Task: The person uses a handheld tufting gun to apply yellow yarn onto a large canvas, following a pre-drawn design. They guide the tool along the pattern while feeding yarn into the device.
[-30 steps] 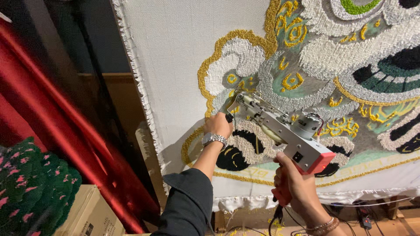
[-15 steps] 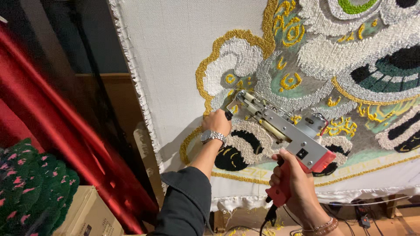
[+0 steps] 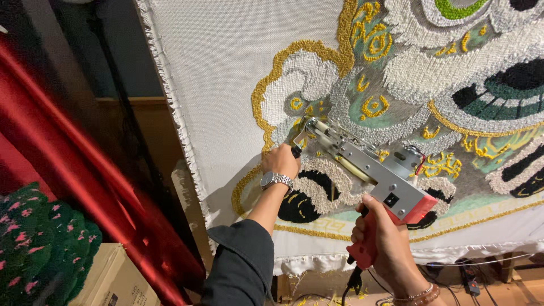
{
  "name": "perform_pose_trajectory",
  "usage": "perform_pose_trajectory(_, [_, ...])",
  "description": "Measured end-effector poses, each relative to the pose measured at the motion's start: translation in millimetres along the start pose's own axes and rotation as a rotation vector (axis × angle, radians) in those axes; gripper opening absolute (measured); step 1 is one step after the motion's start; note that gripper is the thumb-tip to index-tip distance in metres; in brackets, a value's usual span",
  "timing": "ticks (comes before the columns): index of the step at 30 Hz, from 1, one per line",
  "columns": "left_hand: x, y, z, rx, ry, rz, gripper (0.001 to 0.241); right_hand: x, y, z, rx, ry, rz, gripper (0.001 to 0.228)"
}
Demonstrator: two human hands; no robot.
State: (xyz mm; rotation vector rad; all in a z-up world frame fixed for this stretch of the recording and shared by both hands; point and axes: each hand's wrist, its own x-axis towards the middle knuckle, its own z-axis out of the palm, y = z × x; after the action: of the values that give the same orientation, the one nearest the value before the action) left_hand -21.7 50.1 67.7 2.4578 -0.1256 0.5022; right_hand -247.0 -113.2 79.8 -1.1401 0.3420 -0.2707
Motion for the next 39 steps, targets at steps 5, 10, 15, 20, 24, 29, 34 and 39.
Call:
perform_pose_trajectory(5, [13.0, -5.4, 25.3, 0.026, 0.052, -0.062, 0.025, 1.5, 0.7, -5.6, -0.056, -0.019, -0.053, 0.029])
perform_pose_trajectory(10, [-11.0, 11.5, -4.5, -0.093, -0.046, -0.059, 0.029, 4.9, -3.8, -12.7, -0.129, -0.034, -0.082, 0.028])
perform_pose_trajectory(15, [-18.8, 22.5, -21.3, -0.120, -0.071, -0.076, 0.029, 4.5, -4.7, -15.1, -0.143, -0.074, -0.135, 0.030])
perform_pose_trajectory(20, [-20.5, 25.5, -13.5, -0.166, 0.005, -0.082, 0.029, 5.7, -8.1, -20.6, -0.114, -0.088, -0.103, 0.030])
perform_pose_trajectory(24, [-18.7, 25.3, 11.9, -0.170, 0.031, -0.109, 0.040, 2.7, -17.9, -25.6, -0.192, -0.061, -0.156, 0.032])
perform_pose_trajectory(29, [-18.1, 31.3, 63.5, -0.755, -0.256, 0.071, 0.061, 5.3, -40.9, -58.9, -0.153, -0.094, -0.017, 0.037])
perform_pose_trajectory(34, [-34.9, 55.4, 68.7, -0.809, -0.575, -0.021, 0.052, 29.4, -62.7, -120.6, -0.072, -0.307, 0.034, 0.050])
perform_pose_trajectory(39, [-51.3, 74.9, 81.4, -0.980, -0.596, 0.059, 0.038, 41.4, -68.6, -167.4, -0.034, -0.303, 0.125, 0.058])
